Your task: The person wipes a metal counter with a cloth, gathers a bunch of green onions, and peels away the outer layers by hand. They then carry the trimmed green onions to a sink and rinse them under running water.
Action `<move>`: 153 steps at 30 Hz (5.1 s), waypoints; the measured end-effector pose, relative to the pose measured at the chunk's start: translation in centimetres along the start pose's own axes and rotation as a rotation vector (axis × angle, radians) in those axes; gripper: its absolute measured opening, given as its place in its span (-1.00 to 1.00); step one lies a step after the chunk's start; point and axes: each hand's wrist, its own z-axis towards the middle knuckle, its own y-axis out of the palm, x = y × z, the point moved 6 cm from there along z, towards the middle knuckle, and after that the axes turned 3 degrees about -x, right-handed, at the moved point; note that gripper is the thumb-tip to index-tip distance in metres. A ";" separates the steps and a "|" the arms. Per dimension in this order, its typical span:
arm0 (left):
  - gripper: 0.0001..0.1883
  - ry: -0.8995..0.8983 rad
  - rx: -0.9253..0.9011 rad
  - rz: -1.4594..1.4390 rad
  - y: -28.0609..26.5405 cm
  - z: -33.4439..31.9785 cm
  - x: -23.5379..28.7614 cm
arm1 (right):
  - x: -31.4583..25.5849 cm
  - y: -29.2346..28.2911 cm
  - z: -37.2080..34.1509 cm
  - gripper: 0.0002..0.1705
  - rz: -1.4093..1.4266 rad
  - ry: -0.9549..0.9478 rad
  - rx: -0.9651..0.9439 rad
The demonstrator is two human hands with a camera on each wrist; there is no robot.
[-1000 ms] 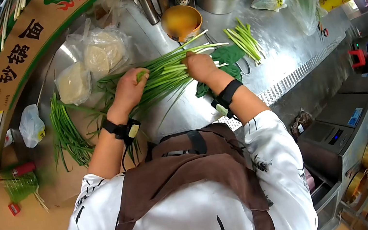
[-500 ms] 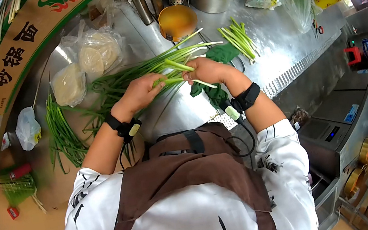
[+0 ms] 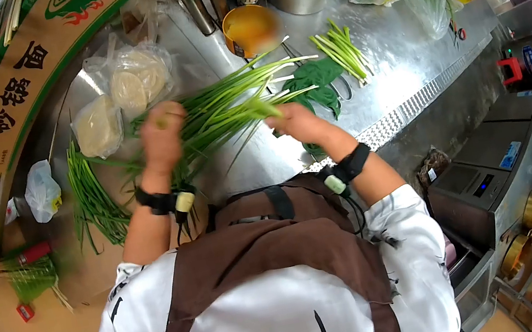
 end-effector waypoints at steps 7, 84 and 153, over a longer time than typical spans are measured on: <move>-0.77 -0.202 -0.139 0.034 -2.3 1.7 -0.4 | -4.4 -3.1 2.1 -0.82 -0.405 -0.383 0.263; -0.74 -0.260 -0.134 -0.058 0.3 -0.4 -0.9 | -0.9 -4.6 6.1 -0.74 -0.846 -0.385 0.400; -0.82 0.104 -0.350 0.278 8.6 -3.1 0.4 | -5.1 -0.5 1.1 -0.83 -0.706 -0.247 0.170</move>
